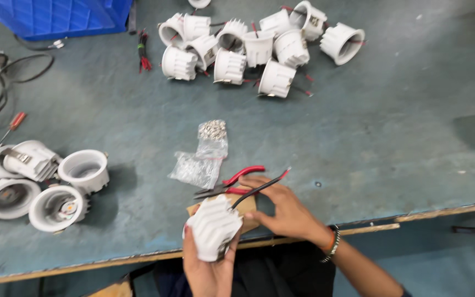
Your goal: The person assembles LED light fixtures at a workbench. They insert wires into the fixture housing, then use pliers to crimp and secure the wire connections. Multiple white fixture housings and loose wires are visible on the table.
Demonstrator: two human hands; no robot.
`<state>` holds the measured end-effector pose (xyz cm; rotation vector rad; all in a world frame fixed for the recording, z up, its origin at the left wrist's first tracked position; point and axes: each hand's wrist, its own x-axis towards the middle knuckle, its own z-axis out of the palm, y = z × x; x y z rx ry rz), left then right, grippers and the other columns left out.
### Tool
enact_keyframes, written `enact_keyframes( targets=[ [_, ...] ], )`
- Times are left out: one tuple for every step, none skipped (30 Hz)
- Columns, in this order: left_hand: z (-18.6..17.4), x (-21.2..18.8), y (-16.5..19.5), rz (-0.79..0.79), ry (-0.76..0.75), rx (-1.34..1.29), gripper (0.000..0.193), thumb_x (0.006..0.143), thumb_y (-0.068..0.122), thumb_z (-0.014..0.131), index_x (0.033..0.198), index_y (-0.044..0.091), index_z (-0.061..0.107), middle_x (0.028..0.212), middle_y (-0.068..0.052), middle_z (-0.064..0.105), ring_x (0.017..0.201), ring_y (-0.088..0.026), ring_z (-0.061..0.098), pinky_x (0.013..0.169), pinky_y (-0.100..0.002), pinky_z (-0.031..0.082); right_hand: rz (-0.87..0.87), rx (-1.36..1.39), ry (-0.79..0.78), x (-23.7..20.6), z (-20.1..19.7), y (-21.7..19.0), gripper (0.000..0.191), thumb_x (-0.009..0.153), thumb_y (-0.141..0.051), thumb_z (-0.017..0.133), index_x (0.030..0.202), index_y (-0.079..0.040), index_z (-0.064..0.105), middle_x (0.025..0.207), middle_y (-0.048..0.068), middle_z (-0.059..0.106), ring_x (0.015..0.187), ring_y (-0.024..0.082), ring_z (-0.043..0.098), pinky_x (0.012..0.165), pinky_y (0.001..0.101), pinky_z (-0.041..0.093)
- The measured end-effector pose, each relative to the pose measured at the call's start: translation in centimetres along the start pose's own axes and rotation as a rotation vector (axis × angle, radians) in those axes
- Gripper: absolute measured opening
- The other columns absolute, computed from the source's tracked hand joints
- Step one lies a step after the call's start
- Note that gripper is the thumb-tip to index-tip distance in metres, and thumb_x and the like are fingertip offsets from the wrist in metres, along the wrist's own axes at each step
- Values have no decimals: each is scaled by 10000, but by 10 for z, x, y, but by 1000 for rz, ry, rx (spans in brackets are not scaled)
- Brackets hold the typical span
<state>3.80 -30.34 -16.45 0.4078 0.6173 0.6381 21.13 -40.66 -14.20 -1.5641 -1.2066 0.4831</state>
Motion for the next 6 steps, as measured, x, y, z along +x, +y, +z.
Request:
enact_keyframes(
  targets=[
    [8,3,-7,51,18,97,667,944,431,507,1547,174,378,1484,-215,514,1247,-375,581,1012,-502,468,85,367,-26,-4,-6,-4,741,845,-220,794,1482,-51,457,1504,138,539,1397,311,521,1186,437,409],
    [17,6,-16,119,-38,195,739,906,368,588,1571,190,319,1509,-216,457,1289,-371,538,1036,-501,456,172,736,-58,-9,-8,-8,822,869,-210,792,1550,-46,363,1538,139,509,1401,299,523,1206,433,405],
    [26,9,-28,190,-93,292,840,868,305,669,1595,205,259,1534,-217,401,1331,-366,496,1059,-500,443,199,780,23,-11,-3,-11,883,846,-213,811,1568,-33,337,1533,147,495,1405,295,508,1196,440,395],
    [34,11,-37,259,-147,389,962,830,242,750,1619,221,200,1559,-218,344,1372,-360,453,1082,-499,431,229,823,106,-13,4,-13,944,823,-217,830,1586,-19,310,1527,156,481,1408,291,494,1186,446,385],
    [39,10,-43,247,-260,413,993,833,293,776,1625,233,180,1610,-178,278,1440,-350,378,1130,-488,367,260,864,192,-14,5,-13,1005,801,-221,849,1604,-4,284,1521,166,468,1412,288,479,1176,453,375],
    [43,8,-48,234,-375,438,1027,836,344,803,1631,246,161,1660,-138,213,1507,-338,303,1177,-477,304,263,997,210,-16,3,-11,1025,795,-291,839,1599,-20,263,1557,161,433,1454,297,430,1198,460,327]
  ],
)
